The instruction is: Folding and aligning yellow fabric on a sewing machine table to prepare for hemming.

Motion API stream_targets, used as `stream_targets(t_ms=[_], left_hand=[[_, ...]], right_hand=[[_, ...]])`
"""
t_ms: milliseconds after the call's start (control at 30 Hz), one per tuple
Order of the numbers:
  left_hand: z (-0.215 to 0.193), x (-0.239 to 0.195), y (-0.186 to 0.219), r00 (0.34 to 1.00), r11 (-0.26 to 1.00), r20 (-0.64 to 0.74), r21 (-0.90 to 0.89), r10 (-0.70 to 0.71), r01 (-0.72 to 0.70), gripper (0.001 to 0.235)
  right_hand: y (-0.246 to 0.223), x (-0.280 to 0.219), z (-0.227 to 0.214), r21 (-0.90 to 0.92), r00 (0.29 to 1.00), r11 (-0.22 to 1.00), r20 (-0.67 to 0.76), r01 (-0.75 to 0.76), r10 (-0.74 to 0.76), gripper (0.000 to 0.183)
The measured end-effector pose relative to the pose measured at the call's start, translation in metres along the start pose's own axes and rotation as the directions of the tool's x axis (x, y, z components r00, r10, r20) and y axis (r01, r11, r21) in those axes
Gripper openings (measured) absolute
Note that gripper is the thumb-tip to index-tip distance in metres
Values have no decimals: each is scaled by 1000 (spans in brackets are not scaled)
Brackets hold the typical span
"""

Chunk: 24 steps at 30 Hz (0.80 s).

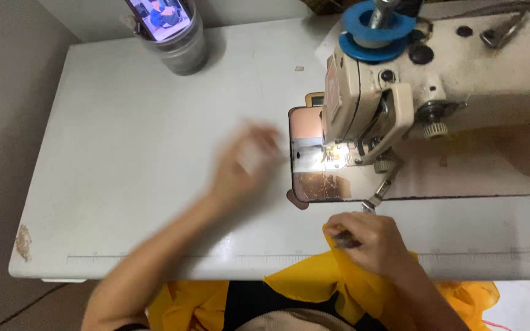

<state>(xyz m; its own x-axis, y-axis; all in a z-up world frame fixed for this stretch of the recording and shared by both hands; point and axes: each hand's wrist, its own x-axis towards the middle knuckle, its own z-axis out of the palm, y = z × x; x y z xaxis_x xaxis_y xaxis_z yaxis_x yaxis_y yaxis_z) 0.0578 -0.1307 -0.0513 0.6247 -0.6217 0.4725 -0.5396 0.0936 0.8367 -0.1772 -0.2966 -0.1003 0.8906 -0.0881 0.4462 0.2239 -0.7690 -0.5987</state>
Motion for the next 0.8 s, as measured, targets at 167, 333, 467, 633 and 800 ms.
stream_targets(t_ms=[167, 333, 467, 633, 800], left_hand=[[45, -91, 53, 774, 972, 593, 75, -223, 223, 88], [14, -93, 49, 761, 879, 564, -121, -321, 461, 14], [-7, -87, 43, 818, 849, 523, -295, -241, 438, 20], [-26, -67, 74, 761, 816, 480, -147, -436, 560, 21], [-32, -62, 76, 415, 833, 815, 143, -405, 534, 30]], right_hand=[[-23, -10, -11, 428, 948, 848, 199, -313, 250, 8], [-34, -25, -28, 491, 897, 753, 292, -439, 332, 15], [-36, -31, -30, 479, 882, 759, 387, -442, 269, 18], [-46, -35, -67, 471, 953, 829, 165, -302, 254, 12], [55, -113, -124, 728, 849, 660, -221, -184, 480, 38]])
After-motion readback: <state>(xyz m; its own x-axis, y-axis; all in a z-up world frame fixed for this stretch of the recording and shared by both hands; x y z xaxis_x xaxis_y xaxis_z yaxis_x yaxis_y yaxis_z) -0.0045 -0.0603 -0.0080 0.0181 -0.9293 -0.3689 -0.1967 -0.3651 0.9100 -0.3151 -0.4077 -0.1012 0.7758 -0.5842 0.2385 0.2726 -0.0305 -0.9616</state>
